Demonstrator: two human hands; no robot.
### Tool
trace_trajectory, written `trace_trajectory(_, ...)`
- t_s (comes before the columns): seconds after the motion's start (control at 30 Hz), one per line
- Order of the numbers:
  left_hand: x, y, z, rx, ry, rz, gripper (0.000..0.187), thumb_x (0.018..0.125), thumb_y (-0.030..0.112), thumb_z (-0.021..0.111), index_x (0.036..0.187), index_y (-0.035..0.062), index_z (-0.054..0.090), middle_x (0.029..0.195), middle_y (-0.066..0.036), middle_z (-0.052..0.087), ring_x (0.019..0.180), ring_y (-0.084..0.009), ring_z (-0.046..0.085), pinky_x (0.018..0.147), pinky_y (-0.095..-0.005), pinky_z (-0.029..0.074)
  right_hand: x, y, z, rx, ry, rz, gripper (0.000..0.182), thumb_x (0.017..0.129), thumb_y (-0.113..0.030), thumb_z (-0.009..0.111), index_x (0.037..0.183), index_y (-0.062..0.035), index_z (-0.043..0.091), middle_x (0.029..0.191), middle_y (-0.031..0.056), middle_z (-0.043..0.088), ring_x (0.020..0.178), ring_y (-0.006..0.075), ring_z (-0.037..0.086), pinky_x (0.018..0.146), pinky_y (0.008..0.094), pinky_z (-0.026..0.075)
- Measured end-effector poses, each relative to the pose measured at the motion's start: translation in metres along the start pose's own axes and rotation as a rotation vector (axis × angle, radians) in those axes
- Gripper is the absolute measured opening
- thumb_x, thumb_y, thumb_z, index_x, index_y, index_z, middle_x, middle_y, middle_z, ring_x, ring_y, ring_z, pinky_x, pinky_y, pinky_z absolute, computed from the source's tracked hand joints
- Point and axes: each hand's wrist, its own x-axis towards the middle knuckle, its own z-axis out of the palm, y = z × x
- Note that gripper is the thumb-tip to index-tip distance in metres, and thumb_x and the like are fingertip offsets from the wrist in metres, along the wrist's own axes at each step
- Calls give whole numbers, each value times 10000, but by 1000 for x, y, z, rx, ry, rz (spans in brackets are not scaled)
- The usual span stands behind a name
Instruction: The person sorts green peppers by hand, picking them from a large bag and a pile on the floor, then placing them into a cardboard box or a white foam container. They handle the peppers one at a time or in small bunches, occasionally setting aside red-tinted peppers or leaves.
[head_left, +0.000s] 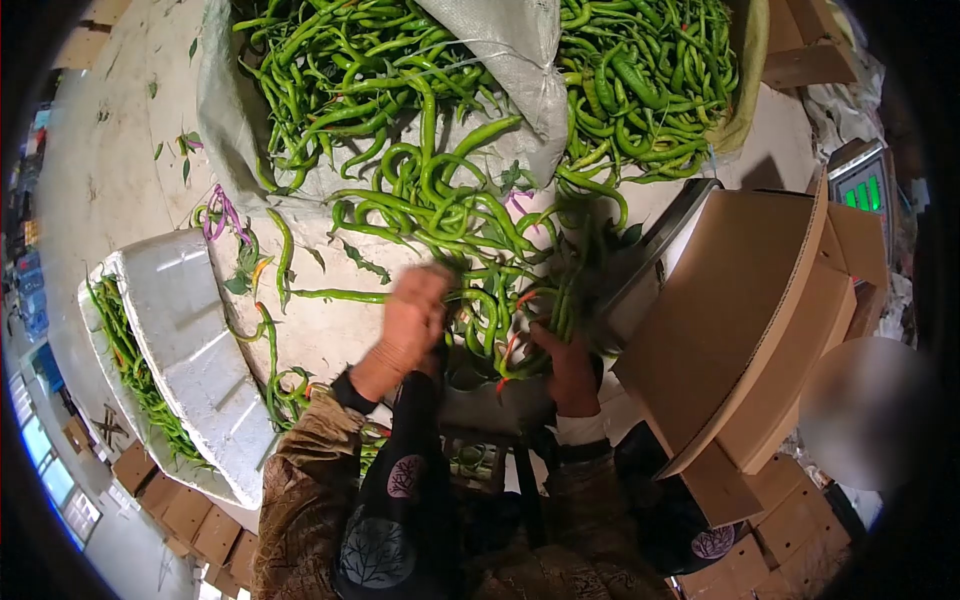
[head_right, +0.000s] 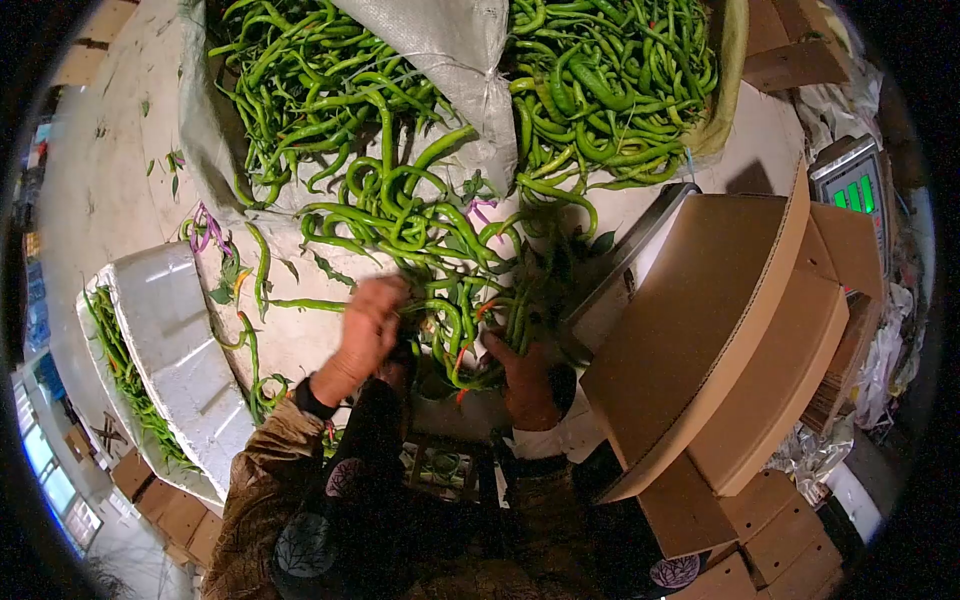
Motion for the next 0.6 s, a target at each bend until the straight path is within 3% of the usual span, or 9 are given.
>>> trace_trajectory(0.07,19,-16,-30,211,100,-100,431,643,-51,578,1069,13,594,964,-186,581,887,-397,549,787,-455,477,0,9,-3,49,-59,-35,222,863,-116,699,1051,-18,636,913,56,644,788,176,613,728,358,493)
trace_trajectory(0.17,15,-74,-32,287,139,-204,456,639,-43,602,1091,19,593,932,-190,577,888,-395,553,779,-449,477,-3,2,7,20,-61,-46,204,870,-137,695,1027,-21,637,870,54,634,767,167,606,719,344,482)
trace_trajectory(0.23,14,-88,-29,417,-37,-280,439,689,-20,631,1122,40,592,922,-177,585,882,-385,563,754,-441,482,-7,-9,10,-57,-57,-73,201,873,-149,692,1018,-21,635,844,52,627,758,169,603,721,343,478)
trace_trajectory(0.3,3,-87,-20,388,-13,-262,391,725,-4,632,1112,51,605,913,-169,588,873,-380,569,735,-440,487,-7,-5,9,-131,-55,-89,200,877,-161,689,1010,-22,634,818,50,619,749,171,599,724,341,473)
trace_trajectory(0.37,-5,-90,-14,370,47,-284,258,798,40,647,1053,71,643,898,-153,589,847,-372,579,698,-452,493,2,4,4,-7,-19,-60,205,882,-181,681,1002,-23,633,806,56,613,737,183,596,738,351,469)
trace_trajectory(0.47,-3,-76,-20,359,44,-363,228,779,46,676,1004,49,642,892,-159,585,867,-374,579,702,-448,490,2,7,1,-48,-54,-76,209,881,-186,681,1003,-23,633,815,58,615,745,191,596,742,368,470)
trace_trajectory(0.5,1,-66,-25,356,49,-366,228,779,46,676,1004,49,642,892,-159,585,867,-374,579,702,-448,490,2,4,1,-55,-55,-77,209,881,-186,681,1003,-23,633,815,58,615,745,191,596,742,368,470)
trace_trajectory(0.57,6,-43,-44,336,144,-110,231,770,58,699,991,49,631,879,-154,595,846,-375,587,699,-439,490,0,1,5,-66,-60,-24,226,880,-194,682,1017,-21,633,839,58,617,763,190,597,742,368,470)
trace_trajectory(0.6,2,-36,-54,342,144,-106,231,770,58,699,991,49,631,879,-154,595,846,-375,587,699,-439,490,0,2,6,-60,-65,-26,226,880,-194,682,1017,-21,633,839,58,617,763,190,597,742,368,470)
